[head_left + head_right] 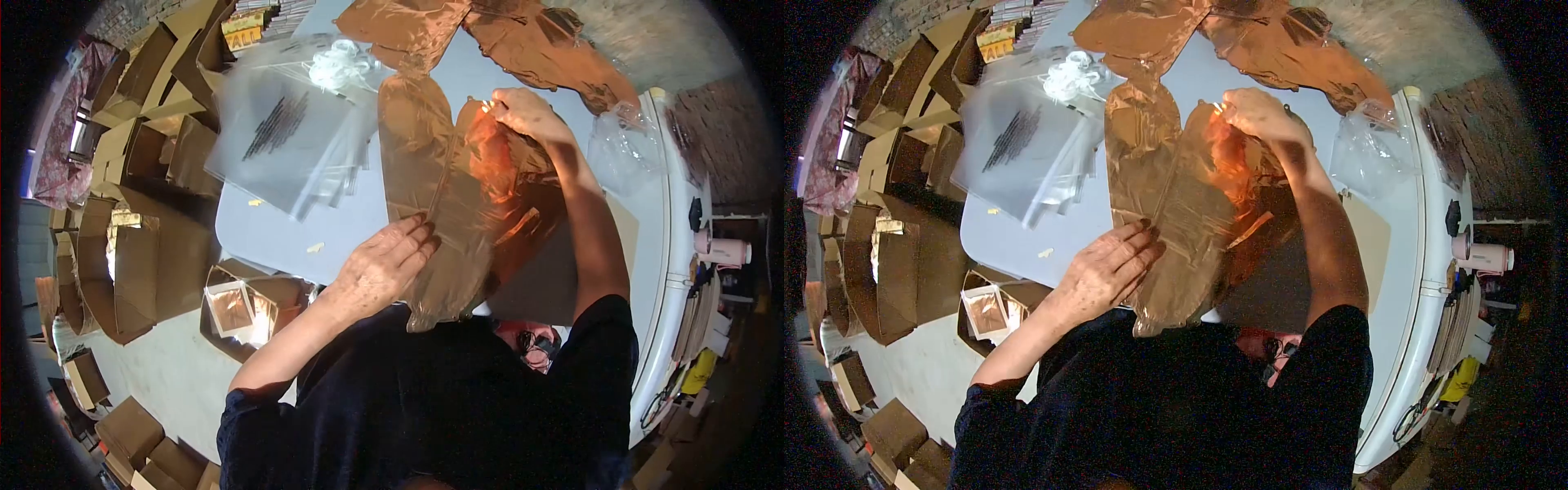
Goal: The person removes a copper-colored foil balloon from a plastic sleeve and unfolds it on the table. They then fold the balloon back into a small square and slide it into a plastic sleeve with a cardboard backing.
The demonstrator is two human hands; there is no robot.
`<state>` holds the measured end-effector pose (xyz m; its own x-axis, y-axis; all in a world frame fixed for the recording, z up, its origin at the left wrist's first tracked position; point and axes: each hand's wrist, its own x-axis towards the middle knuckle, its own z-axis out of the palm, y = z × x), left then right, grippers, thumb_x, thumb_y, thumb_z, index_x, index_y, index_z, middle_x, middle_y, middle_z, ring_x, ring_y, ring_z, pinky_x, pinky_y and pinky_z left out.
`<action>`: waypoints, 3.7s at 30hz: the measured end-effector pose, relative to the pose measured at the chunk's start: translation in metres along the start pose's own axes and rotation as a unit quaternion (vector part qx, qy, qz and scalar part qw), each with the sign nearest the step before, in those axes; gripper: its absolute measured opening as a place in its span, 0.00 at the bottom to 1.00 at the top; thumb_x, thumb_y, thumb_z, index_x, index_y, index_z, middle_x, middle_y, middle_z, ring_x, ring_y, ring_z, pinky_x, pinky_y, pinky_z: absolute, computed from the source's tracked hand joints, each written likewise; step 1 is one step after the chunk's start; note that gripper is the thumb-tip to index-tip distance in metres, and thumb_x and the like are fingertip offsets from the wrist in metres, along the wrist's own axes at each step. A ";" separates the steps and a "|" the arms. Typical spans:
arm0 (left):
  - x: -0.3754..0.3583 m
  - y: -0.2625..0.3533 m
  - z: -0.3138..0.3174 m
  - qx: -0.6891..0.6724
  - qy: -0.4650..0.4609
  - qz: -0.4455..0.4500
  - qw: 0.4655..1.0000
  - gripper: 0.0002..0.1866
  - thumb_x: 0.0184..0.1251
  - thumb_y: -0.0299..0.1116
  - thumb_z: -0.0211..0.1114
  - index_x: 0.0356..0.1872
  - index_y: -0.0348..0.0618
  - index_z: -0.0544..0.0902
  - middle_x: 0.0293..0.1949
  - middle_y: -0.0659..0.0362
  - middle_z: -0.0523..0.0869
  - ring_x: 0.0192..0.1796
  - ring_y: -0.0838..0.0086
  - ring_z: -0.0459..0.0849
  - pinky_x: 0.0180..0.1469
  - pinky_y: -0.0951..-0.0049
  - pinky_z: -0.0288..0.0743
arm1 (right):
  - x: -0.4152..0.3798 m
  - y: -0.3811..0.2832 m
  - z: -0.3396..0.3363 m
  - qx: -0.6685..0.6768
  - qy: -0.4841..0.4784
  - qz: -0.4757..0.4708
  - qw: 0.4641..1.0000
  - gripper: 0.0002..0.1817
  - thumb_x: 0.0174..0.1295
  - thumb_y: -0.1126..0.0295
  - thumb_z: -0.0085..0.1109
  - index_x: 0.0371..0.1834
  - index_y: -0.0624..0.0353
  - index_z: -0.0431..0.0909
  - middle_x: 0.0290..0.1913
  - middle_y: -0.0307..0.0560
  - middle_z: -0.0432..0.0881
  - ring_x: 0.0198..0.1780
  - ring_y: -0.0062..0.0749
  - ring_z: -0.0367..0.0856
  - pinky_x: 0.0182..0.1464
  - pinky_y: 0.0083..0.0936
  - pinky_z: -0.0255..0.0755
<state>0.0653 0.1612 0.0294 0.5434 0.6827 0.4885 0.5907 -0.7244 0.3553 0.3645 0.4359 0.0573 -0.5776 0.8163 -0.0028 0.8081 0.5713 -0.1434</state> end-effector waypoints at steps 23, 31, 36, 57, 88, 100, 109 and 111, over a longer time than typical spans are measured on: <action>-0.005 -0.009 0.005 -0.076 -0.035 0.004 0.996 0.16 0.61 0.26 0.73 0.51 0.38 0.88 0.59 0.52 0.88 0.66 0.57 0.85 0.66 0.60 0.82 | -0.105 -0.127 0.060 -0.095 0.200 0.000 0.975 0.34 0.70 0.49 0.67 0.75 0.54 0.76 0.75 0.59 0.73 0.78 0.55 0.67 0.78 0.65 0.57; -0.005 -0.008 0.007 -0.076 -0.024 0.005 0.997 0.16 0.61 0.25 0.73 0.51 0.38 0.88 0.57 0.51 0.87 0.66 0.56 0.85 0.66 0.60 0.82 | -0.107 -0.133 0.082 -0.045 0.082 0.082 0.992 0.41 0.78 0.42 0.51 0.87 0.49 0.56 0.88 0.54 0.52 0.88 0.56 0.42 0.83 0.73 0.34; 0.005 -0.011 -0.003 -0.146 -0.009 -0.053 0.988 0.19 0.64 0.25 0.73 0.57 0.36 0.85 0.59 0.49 0.86 0.65 0.54 0.85 0.67 0.63 0.80 | -0.107 -0.134 0.079 -0.038 0.084 0.086 0.992 0.39 0.79 0.42 0.48 0.87 0.48 0.58 0.88 0.54 0.52 0.89 0.56 0.41 0.83 0.72 0.30; 0.070 -0.093 -0.015 -0.485 -0.073 -0.562 0.666 0.14 0.81 0.37 0.63 0.51 0.34 0.84 0.23 0.62 0.83 0.19 0.80 0.78 0.16 0.79 0.64 | -0.106 -0.138 0.076 0.015 0.068 0.116 0.991 0.40 0.78 0.39 0.45 0.87 0.45 0.57 0.89 0.49 0.51 0.90 0.52 0.37 0.84 0.69 0.24; 0.054 -0.035 -0.005 -0.557 -0.068 -0.492 0.666 0.24 0.85 0.48 0.59 0.66 0.38 0.75 0.50 0.51 0.89 0.51 0.68 0.91 0.54 0.68 0.85 | -0.108 -0.141 0.076 -0.008 0.083 0.115 0.990 0.39 0.78 0.43 0.48 0.87 0.45 0.58 0.89 0.49 0.51 0.90 0.52 0.41 0.84 0.70 0.29; 0.087 -0.043 0.048 -0.717 0.087 -0.330 0.608 0.32 0.83 0.47 0.57 0.80 0.43 0.64 0.72 0.54 0.77 0.73 0.65 0.75 0.77 0.60 0.67 | -0.108 -0.138 0.079 0.011 0.099 0.103 0.990 0.40 0.76 0.44 0.50 0.87 0.50 0.58 0.88 0.52 0.52 0.89 0.53 0.39 0.84 0.70 0.25; 0.096 -0.038 0.065 -0.505 -0.045 -0.141 0.850 0.47 0.84 0.68 0.40 0.89 0.55 0.33 0.89 0.53 0.36 0.90 0.58 0.37 0.88 0.55 0.38 | -0.106 -0.137 0.080 -0.023 0.055 0.125 0.990 0.44 0.68 0.54 0.57 0.86 0.60 0.57 0.86 0.61 0.54 0.90 0.57 0.36 0.84 0.73 0.25; 0.102 -0.034 0.064 -0.497 -0.061 -0.164 0.850 0.49 0.82 0.73 0.34 0.89 0.54 0.33 0.89 0.53 0.35 0.90 0.57 0.36 0.88 0.55 0.36 | -0.106 -0.136 0.082 -0.042 0.083 0.119 0.989 0.43 0.74 0.48 0.49 0.87 0.58 0.53 0.87 0.60 0.52 0.89 0.56 0.37 0.84 0.71 0.28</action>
<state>0.1385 0.2613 0.0160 0.5406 0.8243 0.1684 -0.0408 -0.1743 0.9838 0.3060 0.2644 -0.0039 -0.3491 0.9272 0.1359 0.9295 0.3610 -0.0752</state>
